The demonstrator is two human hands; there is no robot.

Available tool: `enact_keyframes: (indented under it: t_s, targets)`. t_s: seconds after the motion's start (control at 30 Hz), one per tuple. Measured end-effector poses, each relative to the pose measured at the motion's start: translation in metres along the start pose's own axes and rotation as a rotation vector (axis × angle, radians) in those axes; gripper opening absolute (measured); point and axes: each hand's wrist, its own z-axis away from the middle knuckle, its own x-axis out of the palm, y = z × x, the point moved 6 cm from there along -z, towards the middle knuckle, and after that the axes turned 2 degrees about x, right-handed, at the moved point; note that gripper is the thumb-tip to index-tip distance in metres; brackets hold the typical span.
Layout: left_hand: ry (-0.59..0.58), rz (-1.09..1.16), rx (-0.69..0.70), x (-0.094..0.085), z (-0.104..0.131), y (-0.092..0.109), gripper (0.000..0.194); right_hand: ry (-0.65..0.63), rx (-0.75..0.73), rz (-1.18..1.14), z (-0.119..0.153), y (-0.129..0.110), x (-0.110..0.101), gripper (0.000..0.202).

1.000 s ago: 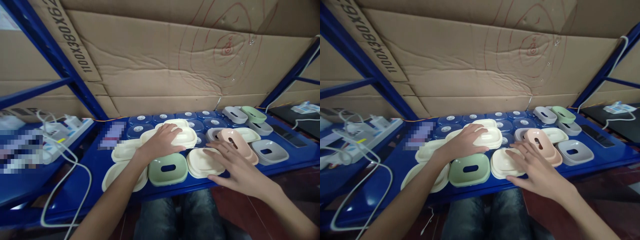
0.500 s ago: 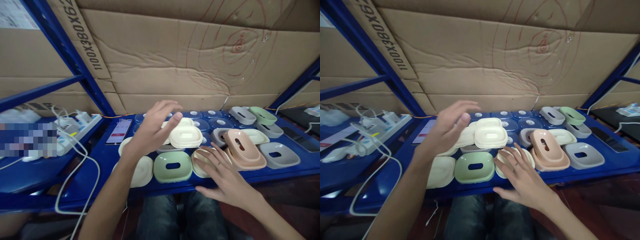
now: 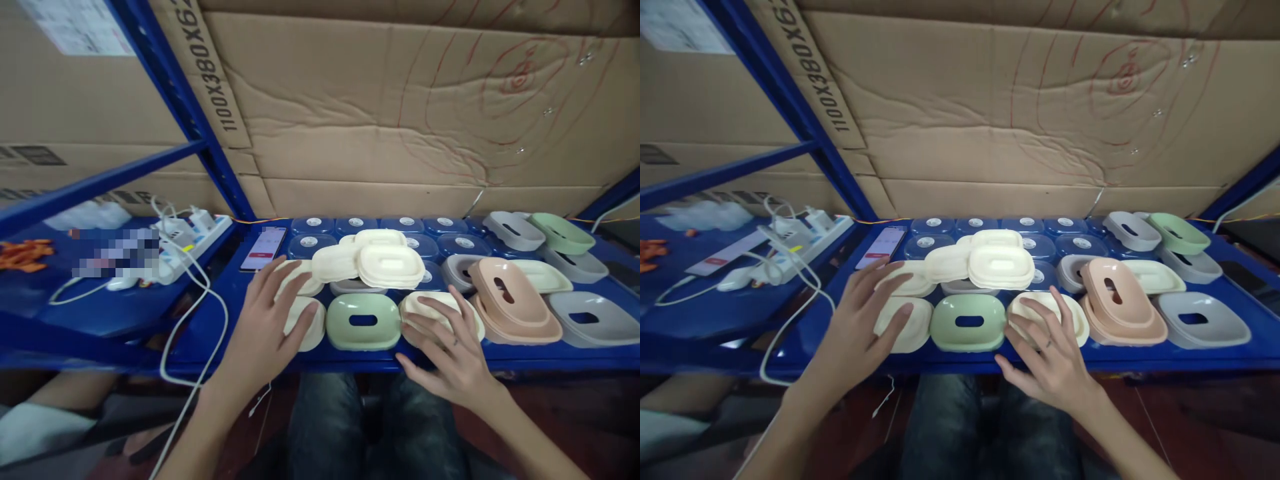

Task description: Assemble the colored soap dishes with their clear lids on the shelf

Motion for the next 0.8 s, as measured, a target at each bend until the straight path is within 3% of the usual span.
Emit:
enact_keyframes:
  t_s: [0.17, 0.27, 0.37, 0.5, 0.67, 0.8]
  targets:
    - [0.054, -0.054, -0.032, 0.018, 0.064, -0.009, 0.046, 0.016, 0.008, 0.034, -0.001, 0.003, 0.004, 0.04]
    - [0.206, -0.077, -0.083, 0.023, 0.081, -0.01, 0.045, 0.057, 0.022, 0.051, -0.001, 0.004, 0.004, 0.042]
    - [0.137, -0.046, -0.209, 0.033, 0.082, -0.014, 0.044, 0.103, 0.074, 0.056, 0.005, 0.004, 0.005, 0.041]
    - [0.116, -0.054, -0.342, 0.033, 0.078, -0.016, 0.042, 0.234, 0.221, 0.064, 0.024, 0.008, 0.002, 0.037]
    - [0.143, -0.086, -0.385, 0.034, 0.079, -0.014, 0.044, 0.301, 0.286, 0.1, 0.04, 0.011, 0.002, 0.038]
    - [0.173, -0.151, -0.404, 0.038, 0.081, -0.014, 0.046, 0.25, 0.261, 0.109, 0.04, 0.011, 0.01, 0.037]
